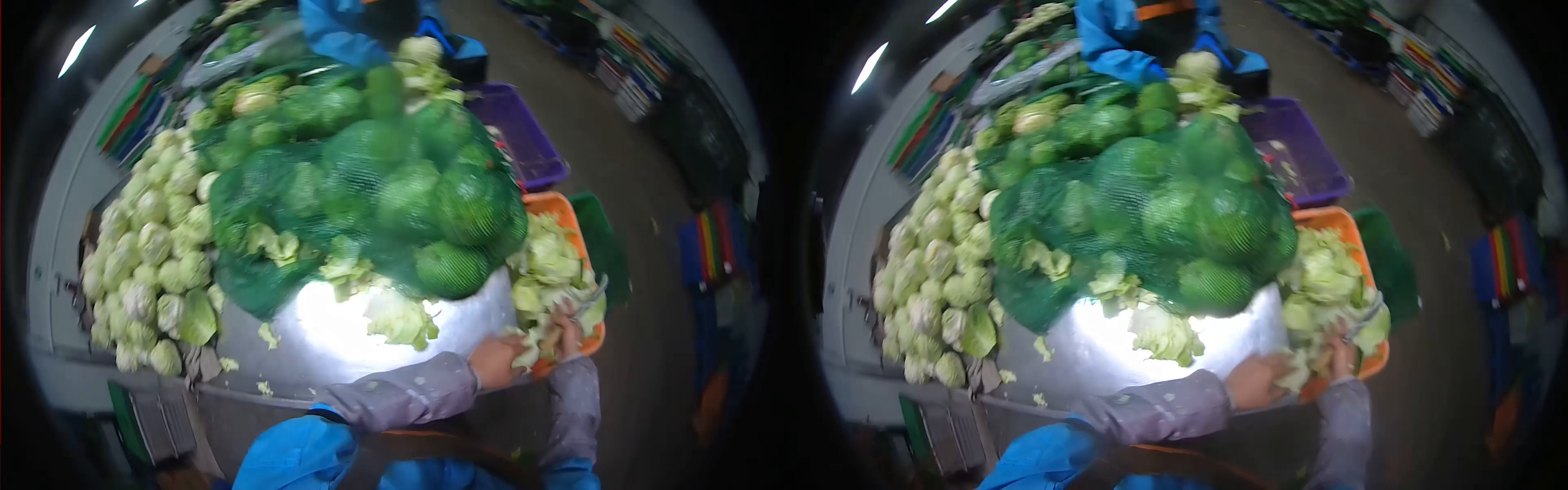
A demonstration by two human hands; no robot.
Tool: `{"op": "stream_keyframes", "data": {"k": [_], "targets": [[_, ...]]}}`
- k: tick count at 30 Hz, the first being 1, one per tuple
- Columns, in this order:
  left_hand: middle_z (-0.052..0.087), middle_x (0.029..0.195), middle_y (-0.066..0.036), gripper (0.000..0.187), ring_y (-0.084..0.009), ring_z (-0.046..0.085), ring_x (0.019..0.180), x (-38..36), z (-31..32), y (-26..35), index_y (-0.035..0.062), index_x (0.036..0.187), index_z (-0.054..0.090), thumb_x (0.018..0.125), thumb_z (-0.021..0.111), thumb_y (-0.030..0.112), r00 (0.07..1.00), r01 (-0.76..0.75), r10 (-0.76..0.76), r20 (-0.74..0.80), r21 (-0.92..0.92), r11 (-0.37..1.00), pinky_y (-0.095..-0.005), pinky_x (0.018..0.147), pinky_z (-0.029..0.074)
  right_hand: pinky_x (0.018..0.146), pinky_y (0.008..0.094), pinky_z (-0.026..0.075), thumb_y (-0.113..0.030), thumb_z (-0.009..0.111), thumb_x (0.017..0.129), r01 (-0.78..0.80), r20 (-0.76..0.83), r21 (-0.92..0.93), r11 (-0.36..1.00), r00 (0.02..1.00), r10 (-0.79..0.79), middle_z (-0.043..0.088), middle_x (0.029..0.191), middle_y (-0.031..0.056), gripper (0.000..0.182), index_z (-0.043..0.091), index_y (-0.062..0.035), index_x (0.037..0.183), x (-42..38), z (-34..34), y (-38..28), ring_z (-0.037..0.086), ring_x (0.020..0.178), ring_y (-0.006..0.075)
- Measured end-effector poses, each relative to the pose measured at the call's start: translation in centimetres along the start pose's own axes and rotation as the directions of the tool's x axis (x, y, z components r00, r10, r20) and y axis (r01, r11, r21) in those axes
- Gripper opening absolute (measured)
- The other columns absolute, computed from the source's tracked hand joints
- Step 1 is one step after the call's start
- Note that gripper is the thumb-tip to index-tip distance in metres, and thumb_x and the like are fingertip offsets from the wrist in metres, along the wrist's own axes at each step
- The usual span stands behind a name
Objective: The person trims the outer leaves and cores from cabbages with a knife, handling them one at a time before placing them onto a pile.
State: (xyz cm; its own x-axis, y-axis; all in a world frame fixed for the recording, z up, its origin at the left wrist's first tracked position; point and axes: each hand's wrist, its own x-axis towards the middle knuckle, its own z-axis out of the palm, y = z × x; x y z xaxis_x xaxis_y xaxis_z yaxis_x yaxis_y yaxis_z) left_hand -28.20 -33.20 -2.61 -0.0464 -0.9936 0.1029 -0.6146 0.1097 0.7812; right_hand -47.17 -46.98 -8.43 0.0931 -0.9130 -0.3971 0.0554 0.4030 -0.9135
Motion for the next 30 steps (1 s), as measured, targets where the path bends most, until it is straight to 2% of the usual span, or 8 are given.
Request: {"op": "stream_keyframes", "data": {"k": [5, 6, 8, 15, 18, 20, 27, 30], "targets": [[0.068, 0.086, -0.015, 0.028, -0.0277, 0.065, 0.079, -2.6, -15.0, -5.1, 0.005, 0.103, 0.066, 0.077, 0.056, 0.008, 0.676, 0.635, -0.708, 0.205, -0.65, 0.418, -0.0382, 0.072, 0.051, 0.075, 0.0287, 0.049, -0.004, 0.051, 0.074, 0.274, 0.014, 0.009, 0.962, 0.962, -0.274, 0.058, 0.112, 0.0146, 0.048, 0.048, -0.0041, 0.122, -2.8, 0.9, -4.4, 0.059, 0.094, 0.0216], [0.066, 0.084, -0.016, 0.027, -0.0295, 0.064, 0.078, -4.6, -17.1, -10.6, 0.0044, 0.1, 0.065, 0.076, 0.062, 0.014, 0.825, 0.49, -0.456, -0.332, 0.022, 0.871, -0.0396, 0.071, 0.051, 0.065, 0.0279, 0.048, -0.004, 0.053, 0.074, 0.127, 0.064, 0.168, 0.978, 0.988, -0.139, 0.059, 0.099, 0.0139, 0.038, 0.05, -0.0021, 0.112, -5.1, 3.1, -5.3, 0.058, 0.078, 0.0197], [0.061, 0.099, -0.018, 0.031, -0.0347, 0.058, 0.093, -6.2, -23.3, -13.4, 0.0041, 0.093, 0.06, 0.071, 0.07, 0.023, 0.725, 0.689, -0.529, -0.441, 0.478, 0.545, -0.0414, 0.079, 0.05, 0.046, 0.0274, 0.043, -0.003, 0.054, 0.074, -0.162, 0.194, 0.307, 0.938, 0.975, 0.105, 0.059, 0.076, 0.0116, 0.025, 0.052, -0.0003, 0.098, -7.7, 6.3, -4.1, 0.053, 0.054, 0.0161], [0.037, 0.137, -0.015, 0.092, -0.0403, 0.038, 0.125, -1.8, -33.9, -26.8, 0.0148, 0.141, 0.029, 0.067, 0.073, 0.047, 0.958, 0.224, -0.227, -0.178, 0.954, 0.198, -0.0465, 0.109, 0.024, 0.033, 0.0259, 0.032, -0.002, 0.05, 0.072, -0.107, 0.345, -0.135, 0.985, 0.927, 0.148, 0.058, 0.06, 0.0113, 0.017, 0.056, -0.0025, 0.088, -7.0, 16.2, 4.4, 0.042, 0.036, 0.0117], [0.064, 0.101, -0.015, 0.022, -0.0263, 0.061, 0.094, -0.7, -32.7, -31.0, 0.0113, 0.095, 0.07, 0.079, 0.058, 0.02, 0.938, 0.324, -0.216, -0.271, 0.906, 0.272, -0.0347, 0.074, 0.05, 0.049, 0.0278, 0.044, 0.003, 0.047, 0.073, -0.072, 0.189, -0.312, 0.948, 0.972, 0.136, 0.058, 0.059, 0.0094, 0.014, 0.061, 0.0025, 0.074, -5.6, 16.6, 6.8, 0.058, 0.051, 0.0172], [0.066, 0.098, -0.013, 0.024, -0.0286, 0.063, 0.093, -0.8, -28.9, -24.8, 0.0084, 0.095, 0.069, 0.077, 0.058, 0.019, 0.709, 0.663, -0.552, -0.439, 0.681, 0.311, -0.0398, 0.078, 0.051, 0.05, 0.0279, 0.044, 0.004, 0.047, 0.073, -0.084, 0.163, -0.298, 0.951, 0.977, 0.137, 0.058, 0.06, 0.0092, 0.014, 0.061, 0.0021, 0.073, -5.5, 16.2, 6.9, 0.058, 0.051, 0.0171], [0.06, 0.093, -0.013, 0.029, -0.0277, 0.058, 0.084, -9.2, -29.0, -20.4, 0.009, 0.095, 0.064, 0.068, 0.064, 0.017, 0.996, 0.007, 0.069, -0.061, 0.794, 0.608, -0.0401, 0.077, 0.046, 0.049, 0.0284, 0.047, 0.003, 0.049, 0.074, 0.006, 0.116, -0.268, 0.963, 0.993, 0.026, 0.058, 0.06, 0.0088, 0.011, 0.059, 0.0024, 0.07, -6.1, 16.2, 7.1, 0.058, 0.051, 0.0166], [0.059, 0.092, -0.017, 0.029, -0.0316, 0.058, 0.087, -11.5, -27.2, -20.5, 0.0066, 0.099, 0.063, 0.071, 0.059, 0.012, 0.977, 0.208, -0.213, -0.031, 0.377, 0.902, -0.0424, 0.076, 0.046, 0.05, 0.029, 0.048, 0.001, 0.05, 0.077, -0.016, 0.055, -0.235, 0.972, 0.998, 0.03, 0.058, 0.059, 0.0089, 0.01, 0.059, 0.0024, 0.073, -5.7, 15.7, 8.5, 0.058, 0.052, 0.0171]]}}
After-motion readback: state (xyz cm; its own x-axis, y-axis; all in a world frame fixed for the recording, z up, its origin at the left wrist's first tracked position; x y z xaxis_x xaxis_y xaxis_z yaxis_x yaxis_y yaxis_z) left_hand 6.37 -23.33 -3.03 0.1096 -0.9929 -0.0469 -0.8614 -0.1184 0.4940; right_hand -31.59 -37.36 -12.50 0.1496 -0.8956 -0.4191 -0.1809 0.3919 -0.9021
